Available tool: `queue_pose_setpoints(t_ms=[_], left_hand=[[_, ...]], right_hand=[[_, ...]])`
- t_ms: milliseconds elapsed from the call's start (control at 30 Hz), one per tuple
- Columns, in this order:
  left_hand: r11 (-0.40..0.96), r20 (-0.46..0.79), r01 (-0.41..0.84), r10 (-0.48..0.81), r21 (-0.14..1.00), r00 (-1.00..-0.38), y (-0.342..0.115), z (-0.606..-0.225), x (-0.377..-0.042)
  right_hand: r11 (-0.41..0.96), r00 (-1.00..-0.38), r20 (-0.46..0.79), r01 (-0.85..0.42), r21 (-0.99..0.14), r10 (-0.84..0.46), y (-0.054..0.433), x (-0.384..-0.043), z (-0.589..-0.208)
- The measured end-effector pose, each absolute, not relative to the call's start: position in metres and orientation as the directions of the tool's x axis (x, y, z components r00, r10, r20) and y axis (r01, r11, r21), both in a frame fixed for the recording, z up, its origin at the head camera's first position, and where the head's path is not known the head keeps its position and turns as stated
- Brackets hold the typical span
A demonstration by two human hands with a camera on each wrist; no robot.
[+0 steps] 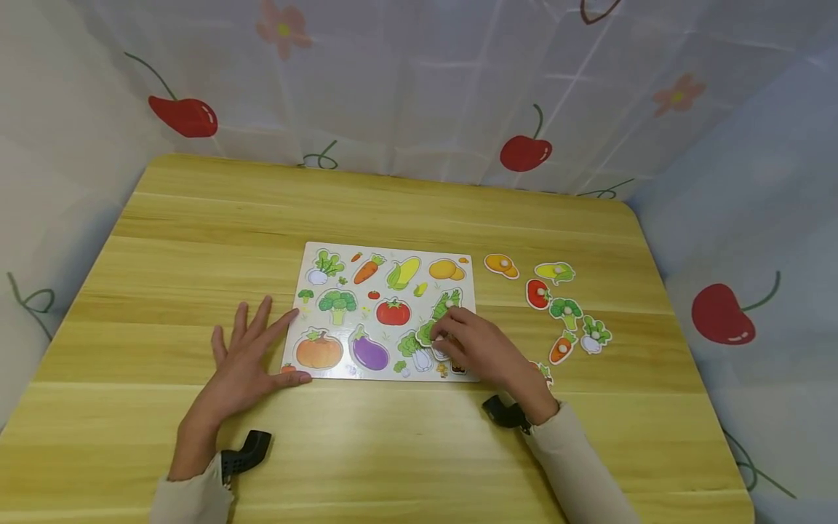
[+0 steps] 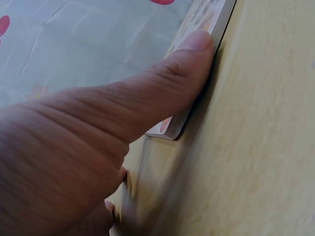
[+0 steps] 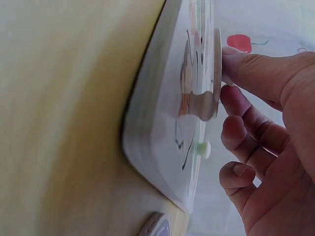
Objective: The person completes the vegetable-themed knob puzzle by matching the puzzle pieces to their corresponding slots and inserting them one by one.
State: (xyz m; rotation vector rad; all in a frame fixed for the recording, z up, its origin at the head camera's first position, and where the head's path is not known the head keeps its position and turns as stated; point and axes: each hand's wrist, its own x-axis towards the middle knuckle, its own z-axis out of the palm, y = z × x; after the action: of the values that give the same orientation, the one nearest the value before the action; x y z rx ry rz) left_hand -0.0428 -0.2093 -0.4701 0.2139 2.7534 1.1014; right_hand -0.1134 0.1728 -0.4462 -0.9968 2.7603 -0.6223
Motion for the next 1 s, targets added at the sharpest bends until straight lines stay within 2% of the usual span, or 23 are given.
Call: queue_pose_setpoints(t_ms=[500, 1000], left_hand=[[0.722, -0.098, 0.072, 0.191, 0.688, -0.977, -0.210, -0.471, -0.043], [0.724, -0.083, 0.086, 0.195, 0.685, -0.977, -0.209, -0.472, -0.043]], right_hand=[[0.637, -0.712, 0.048, -0.655, -0.407, -0.701, 0.160, -0.112, -0.448], [0.635, -0.691, 0.020, -0.675, -0.376, -0.722, 0.148, -0.107, -0.447]])
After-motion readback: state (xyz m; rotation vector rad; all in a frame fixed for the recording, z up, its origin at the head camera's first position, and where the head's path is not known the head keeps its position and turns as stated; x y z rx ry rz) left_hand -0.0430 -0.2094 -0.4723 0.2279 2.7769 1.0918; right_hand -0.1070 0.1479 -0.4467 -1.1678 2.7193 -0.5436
